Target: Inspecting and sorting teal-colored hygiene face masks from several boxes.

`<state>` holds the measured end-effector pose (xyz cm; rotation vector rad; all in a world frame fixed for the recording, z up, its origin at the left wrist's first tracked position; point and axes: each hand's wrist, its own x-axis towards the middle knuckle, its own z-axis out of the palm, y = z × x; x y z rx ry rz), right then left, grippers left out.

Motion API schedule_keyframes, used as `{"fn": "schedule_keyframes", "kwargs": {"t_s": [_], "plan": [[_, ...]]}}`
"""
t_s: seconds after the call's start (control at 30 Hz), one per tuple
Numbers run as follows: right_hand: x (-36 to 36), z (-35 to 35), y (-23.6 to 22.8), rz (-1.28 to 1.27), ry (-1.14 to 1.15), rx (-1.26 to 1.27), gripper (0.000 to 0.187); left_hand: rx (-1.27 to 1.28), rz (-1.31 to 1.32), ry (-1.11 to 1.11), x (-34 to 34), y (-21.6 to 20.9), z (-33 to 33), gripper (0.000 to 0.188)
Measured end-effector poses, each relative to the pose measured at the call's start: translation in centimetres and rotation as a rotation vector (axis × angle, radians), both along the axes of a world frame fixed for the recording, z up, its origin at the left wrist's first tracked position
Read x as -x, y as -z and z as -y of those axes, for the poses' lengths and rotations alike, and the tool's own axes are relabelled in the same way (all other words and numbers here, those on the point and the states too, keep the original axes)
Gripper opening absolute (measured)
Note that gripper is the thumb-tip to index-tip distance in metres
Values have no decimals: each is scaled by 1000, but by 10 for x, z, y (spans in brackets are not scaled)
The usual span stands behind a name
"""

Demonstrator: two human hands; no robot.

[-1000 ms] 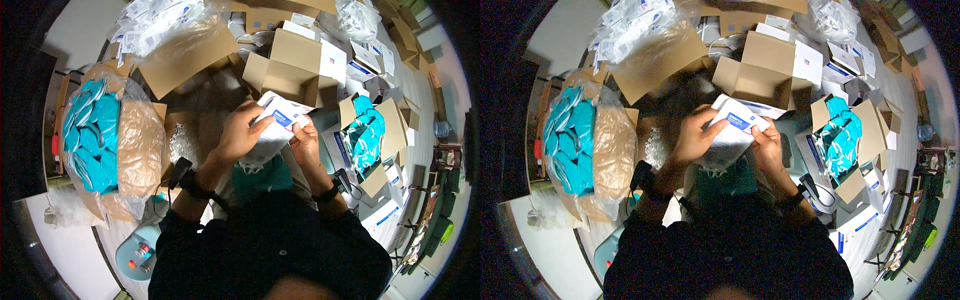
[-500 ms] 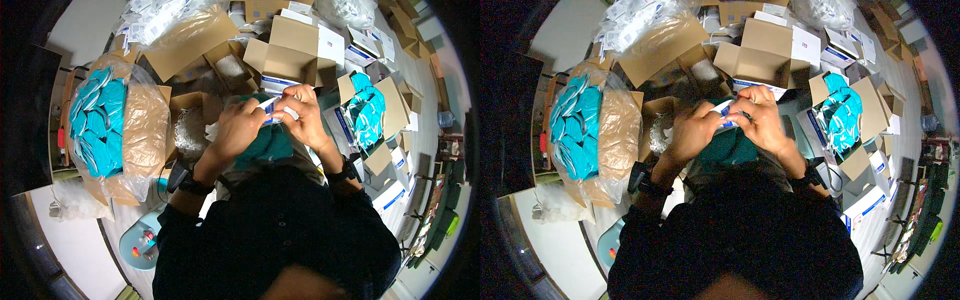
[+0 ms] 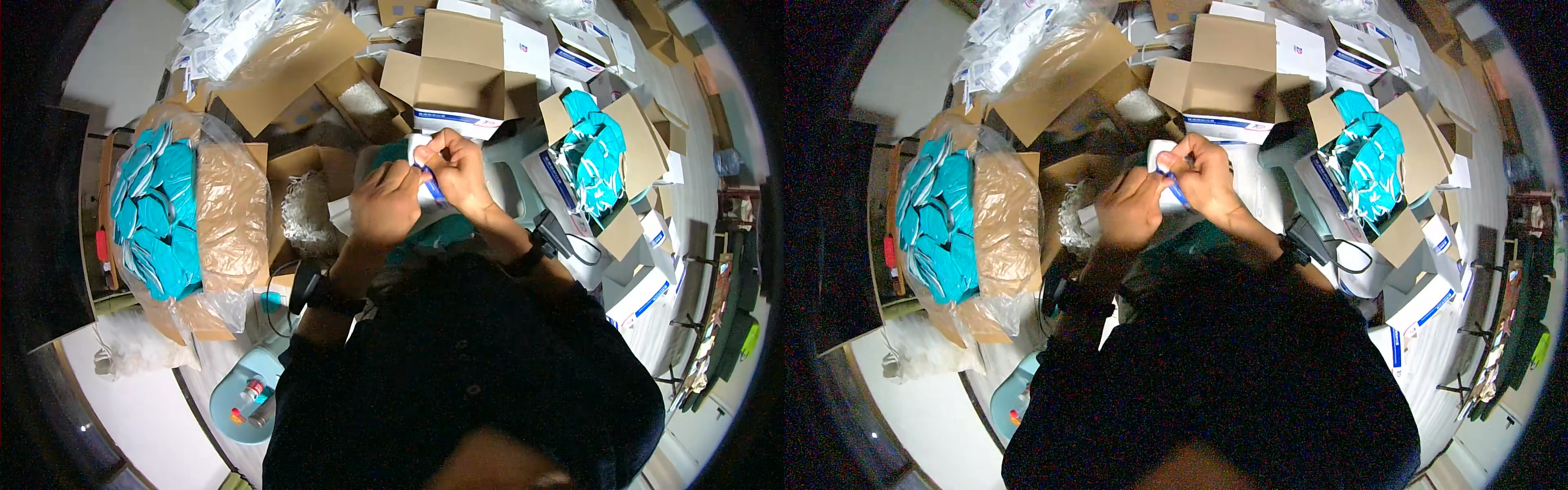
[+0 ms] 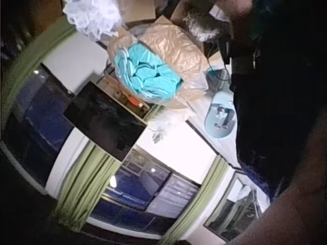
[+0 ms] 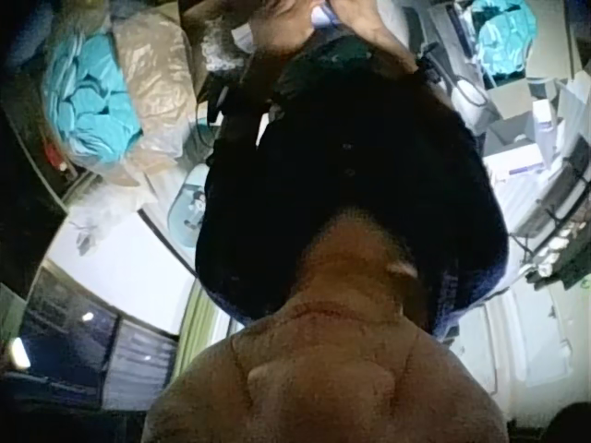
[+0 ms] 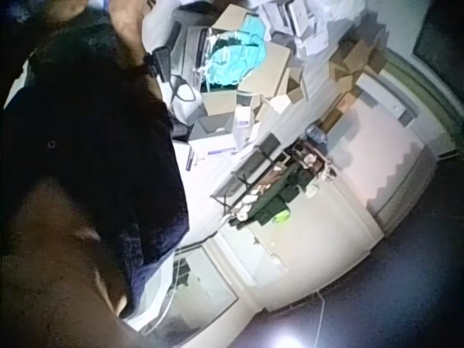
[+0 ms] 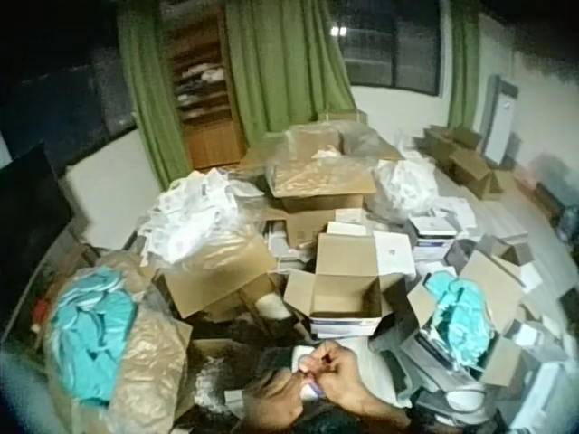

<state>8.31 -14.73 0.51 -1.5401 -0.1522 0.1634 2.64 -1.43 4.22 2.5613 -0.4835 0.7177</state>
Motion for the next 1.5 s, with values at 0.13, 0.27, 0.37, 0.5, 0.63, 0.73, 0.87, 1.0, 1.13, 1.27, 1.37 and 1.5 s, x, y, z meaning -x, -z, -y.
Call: {"fn": "schedule_keyframes", "kwargs": {"t_s": [0.13,0.27,0.37,0.5,0.63,0.73,0.87,1.0,1.13,1.27,1.37,1.5], "plan": [[-35,12,35,-265,172,-309,15,164,243,179,19,-19,17,15],[-34,32,46,-435,176,-130,17,428,152,213,36,-44,12,13],[-28,43,54,-456,93,-276,17,361,-178,129,29,-23,-3,12],[-22,42,22,-246,-295,-239,23,318,-426,57,16,-6,-12,15],[-3,28,1,-4,-417,69,13,340,-491,47,17,11,-11,18],[-4,33,12,103,-404,172,9,546,-538,-26,12,3,-2,20],[6,26,-7,178,-341,224,13,322,-636,207,0,14,-22,23],[7,19,2,151,-196,251,18,32,-433,34,2,30,-12,19],[-16,17,47,-89,-87,83,19,-50,-60,113,14,-1,18,14],[-21,26,58,-235,-75,199,20,72,84,260,28,-16,20,22],[-25,31,81,-302,-25,196,19,148,-10,379,37,-41,17,24],[-19,26,69,-474,21,227,26,252,-43,448,57,-51,9,24]]}}
